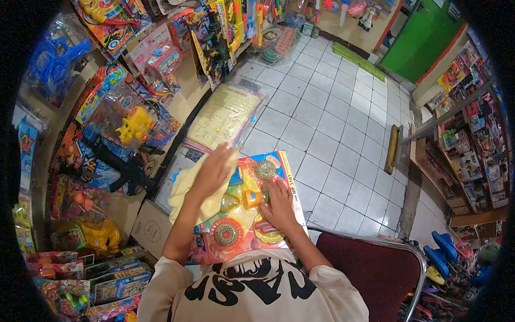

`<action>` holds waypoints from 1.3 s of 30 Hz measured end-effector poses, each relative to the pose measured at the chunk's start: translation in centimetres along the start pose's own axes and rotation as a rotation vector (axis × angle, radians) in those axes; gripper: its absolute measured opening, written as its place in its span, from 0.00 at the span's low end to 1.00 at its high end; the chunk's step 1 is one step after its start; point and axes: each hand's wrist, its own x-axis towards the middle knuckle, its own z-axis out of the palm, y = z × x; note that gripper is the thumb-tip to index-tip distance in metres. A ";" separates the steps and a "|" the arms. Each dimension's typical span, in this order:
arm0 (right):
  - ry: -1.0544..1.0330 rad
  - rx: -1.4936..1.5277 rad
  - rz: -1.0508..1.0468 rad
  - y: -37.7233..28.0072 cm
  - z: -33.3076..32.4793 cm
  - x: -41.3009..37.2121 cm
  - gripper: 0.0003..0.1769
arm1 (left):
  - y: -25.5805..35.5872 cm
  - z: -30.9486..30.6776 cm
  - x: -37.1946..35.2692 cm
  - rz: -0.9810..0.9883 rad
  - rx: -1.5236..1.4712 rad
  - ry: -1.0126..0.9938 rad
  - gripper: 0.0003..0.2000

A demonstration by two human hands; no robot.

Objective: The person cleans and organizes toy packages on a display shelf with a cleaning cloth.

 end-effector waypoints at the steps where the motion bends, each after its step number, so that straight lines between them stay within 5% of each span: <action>1: 0.002 -0.006 -0.001 0.0 -0.1 0.0 0.34 | 0.3 1.5 -0.4 0.052 0.029 -0.045 0.19; 2: 0.006 -0.010 0.000 0.0 -0.1 0.0 0.35 | 0.2 2.5 -0.7 0.106 0.058 -0.090 0.20; 5: 0.020 -0.014 0.005 0.1 -0.1 -0.1 0.37 | 0.1 2.8 -0.9 -0.188 -0.241 -0.405 0.21; 9: 0.012 -0.014 0.013 0.1 -0.2 -0.3 0.35 | -1.0 3.0 -1.0 -0.233 -0.294 -0.452 0.20; 27: -0.023 0.025 0.028 -1.0 -1.0 -0.4 0.34 | -4.4 -3.1 -5.2 -0.283 -0.171 -0.132 0.10; 28: -0.018 0.017 0.030 -0.9 -0.8 -0.3 0.34 | -4.5 -3.6 -5.2 -0.381 -0.158 -0.234 0.10; 31: -0.011 0.026 0.021 -0.9 -0.8 0.0 0.34 | -3.8 -3.0 -2.4 -0.130 -0.241 0.063 0.13; 34: -0.028 0.027 0.027 -1.2 -1.0 0.2 0.34 | -2.7 0.2 -1.9 -0.268 -0.622 -0.151 0.16; 35: -0.031 0.030 0.032 -1.3 -1.0 0.2 0.34 | -3.2 1.2 -3.0 -0.302 -0.484 -0.353 0.17; 39: -0.039 0.029 0.040 -1.1 -1.1 0.2 0.34 | -3.6 0.4 -3.3 -0.378 -0.476 -0.374 0.16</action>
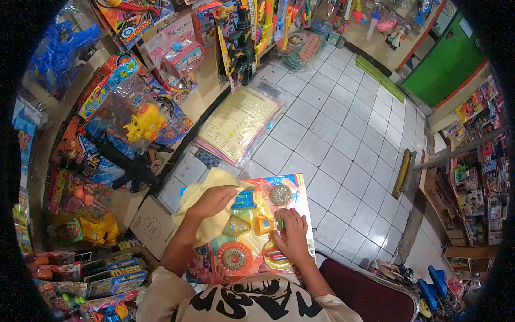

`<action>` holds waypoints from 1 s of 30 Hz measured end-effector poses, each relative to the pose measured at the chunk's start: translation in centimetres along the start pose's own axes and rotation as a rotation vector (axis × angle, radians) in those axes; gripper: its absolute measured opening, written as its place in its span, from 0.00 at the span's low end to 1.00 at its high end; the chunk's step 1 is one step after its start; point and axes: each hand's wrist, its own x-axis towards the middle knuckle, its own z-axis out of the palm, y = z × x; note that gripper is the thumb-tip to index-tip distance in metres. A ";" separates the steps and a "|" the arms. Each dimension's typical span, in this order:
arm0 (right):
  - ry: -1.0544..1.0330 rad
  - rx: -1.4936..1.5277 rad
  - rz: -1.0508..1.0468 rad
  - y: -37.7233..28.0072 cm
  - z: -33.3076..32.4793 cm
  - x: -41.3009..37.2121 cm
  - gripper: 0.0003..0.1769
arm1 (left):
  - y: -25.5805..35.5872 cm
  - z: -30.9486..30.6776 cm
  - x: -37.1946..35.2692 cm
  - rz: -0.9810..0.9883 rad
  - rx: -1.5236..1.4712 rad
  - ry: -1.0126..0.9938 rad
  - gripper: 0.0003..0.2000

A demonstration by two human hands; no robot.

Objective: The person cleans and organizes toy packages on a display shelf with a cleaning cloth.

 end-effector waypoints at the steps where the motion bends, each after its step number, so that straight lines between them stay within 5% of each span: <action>1: -0.009 0.004 0.005 -0.1 -0.1 0.0 0.34 | -0.4 -0.1 -0.7 0.006 -0.032 0.010 0.16; 9: -0.017 0.002 0.001 0.2 0.0 0.0 0.34 | -0.6 -3.9 -6.8 -0.039 0.081 0.158 0.11; 13: 0.062 -0.027 -0.058 -0.2 0.1 0.1 0.31 | 0.4 -4.3 -8.6 0.000 0.109 0.384 0.15; 16: 0.076 -0.047 -0.087 0.1 0.6 0.1 0.32 | 1.6 -3.8 -6.9 0.140 0.348 0.334 0.19; 19: 0.080 -0.029 -0.105 0.2 0.7 0.0 0.33 | 1.9 -1.6 -5.0 0.241 0.658 -0.006 0.23; 30: 0.084 -0.022 -0.121 0.4 0.5 -0.3 0.32 | 1.3 -0.7 -8.8 0.133 0.531 -0.103 0.22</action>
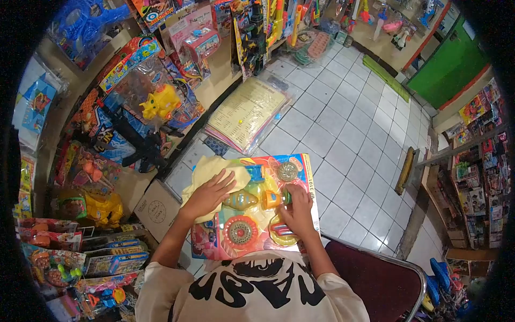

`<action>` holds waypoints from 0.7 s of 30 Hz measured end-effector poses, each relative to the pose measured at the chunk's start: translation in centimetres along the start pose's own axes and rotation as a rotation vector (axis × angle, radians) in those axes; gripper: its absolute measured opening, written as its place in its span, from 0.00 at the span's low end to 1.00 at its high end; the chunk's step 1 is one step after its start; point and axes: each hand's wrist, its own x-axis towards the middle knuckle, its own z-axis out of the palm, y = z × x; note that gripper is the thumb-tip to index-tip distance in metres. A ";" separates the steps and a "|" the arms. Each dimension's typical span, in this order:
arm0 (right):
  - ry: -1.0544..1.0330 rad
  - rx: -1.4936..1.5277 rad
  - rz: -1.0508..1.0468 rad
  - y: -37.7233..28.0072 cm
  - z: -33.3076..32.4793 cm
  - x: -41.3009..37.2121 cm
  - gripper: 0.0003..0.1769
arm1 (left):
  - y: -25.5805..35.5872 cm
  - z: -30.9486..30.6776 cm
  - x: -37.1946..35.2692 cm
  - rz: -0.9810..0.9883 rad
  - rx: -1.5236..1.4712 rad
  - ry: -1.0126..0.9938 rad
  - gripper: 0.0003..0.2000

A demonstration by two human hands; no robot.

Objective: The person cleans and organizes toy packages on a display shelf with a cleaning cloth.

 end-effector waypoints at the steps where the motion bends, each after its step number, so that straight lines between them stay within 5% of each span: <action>1: 0.000 -0.001 -0.001 0.0 0.0 0.0 0.32 | 0.1 0.0 -0.7 -0.008 0.019 -0.012 0.22; 5: -0.072 -0.017 0.035 0.4 0.2 -0.1 0.35 | 0.9 -0.5 -2.1 0.000 0.176 -0.034 0.22; 14: -0.219 -0.320 -0.028 -3.3 -0.2 1.4 0.43 | 3.5 0.4 1.1 -0.181 0.038 0.327 0.22; 21: -0.150 -0.331 -0.074 -1.8 1.8 0.7 0.41 | 4.0 2.2 -1.0 -0.215 -0.086 0.237 0.18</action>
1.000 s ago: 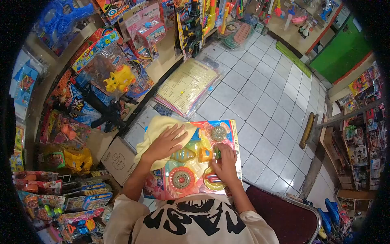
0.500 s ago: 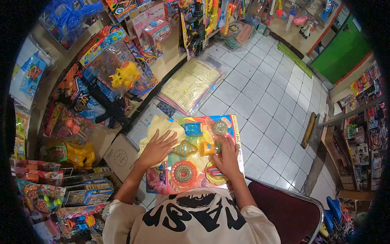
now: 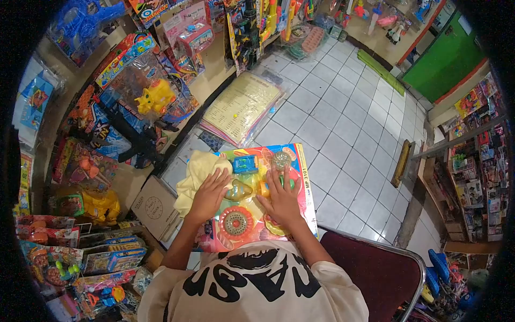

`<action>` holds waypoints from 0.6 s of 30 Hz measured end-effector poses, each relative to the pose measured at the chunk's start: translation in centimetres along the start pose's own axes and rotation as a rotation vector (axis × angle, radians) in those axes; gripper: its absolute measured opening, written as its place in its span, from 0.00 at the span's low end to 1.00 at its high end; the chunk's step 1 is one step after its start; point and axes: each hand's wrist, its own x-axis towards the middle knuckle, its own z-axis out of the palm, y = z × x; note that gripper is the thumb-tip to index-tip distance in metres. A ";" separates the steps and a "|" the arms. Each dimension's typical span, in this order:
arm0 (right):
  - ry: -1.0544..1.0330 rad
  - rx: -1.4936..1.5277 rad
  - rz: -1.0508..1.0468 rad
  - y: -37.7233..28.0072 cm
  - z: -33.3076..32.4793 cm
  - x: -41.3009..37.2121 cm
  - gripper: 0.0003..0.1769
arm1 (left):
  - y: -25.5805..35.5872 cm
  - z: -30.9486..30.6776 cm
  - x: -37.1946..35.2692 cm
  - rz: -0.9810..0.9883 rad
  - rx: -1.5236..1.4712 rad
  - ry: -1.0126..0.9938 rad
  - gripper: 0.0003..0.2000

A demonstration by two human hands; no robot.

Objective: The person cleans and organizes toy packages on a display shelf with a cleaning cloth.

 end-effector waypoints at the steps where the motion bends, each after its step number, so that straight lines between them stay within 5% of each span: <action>1: 0.002 -0.003 -0.002 0.0 0.0 -0.1 0.41 | -0.5 -0.4 -0.8 -0.036 -0.041 -0.034 0.17; 5: -0.001 0.016 0.000 -0.1 0.2 -0.1 0.40 | -1.9 -2.2 -2.4 -0.085 -0.187 -0.038 0.13; 9: 0.006 0.008 0.004 -0.1 0.4 0.0 0.40 | -0.1 -2.9 -0.3 -0.499 -0.568 0.232 0.12; 13: -0.020 0.006 0.022 -0.2 0.2 0.0 0.39 | 0.4 -1.3 3.5 -0.016 -0.081 0.414 0.18; 16: -0.026 0.019 0.036 -0.2 0.1 -0.1 0.39 | 0.4 1.0 4.0 0.053 0.194 0.069 0.21; 18: -0.007 0.031 0.020 0.1 0.2 -0.2 0.38 | -0.7 0.8 3.3 0.099 0.071 0.024 0.20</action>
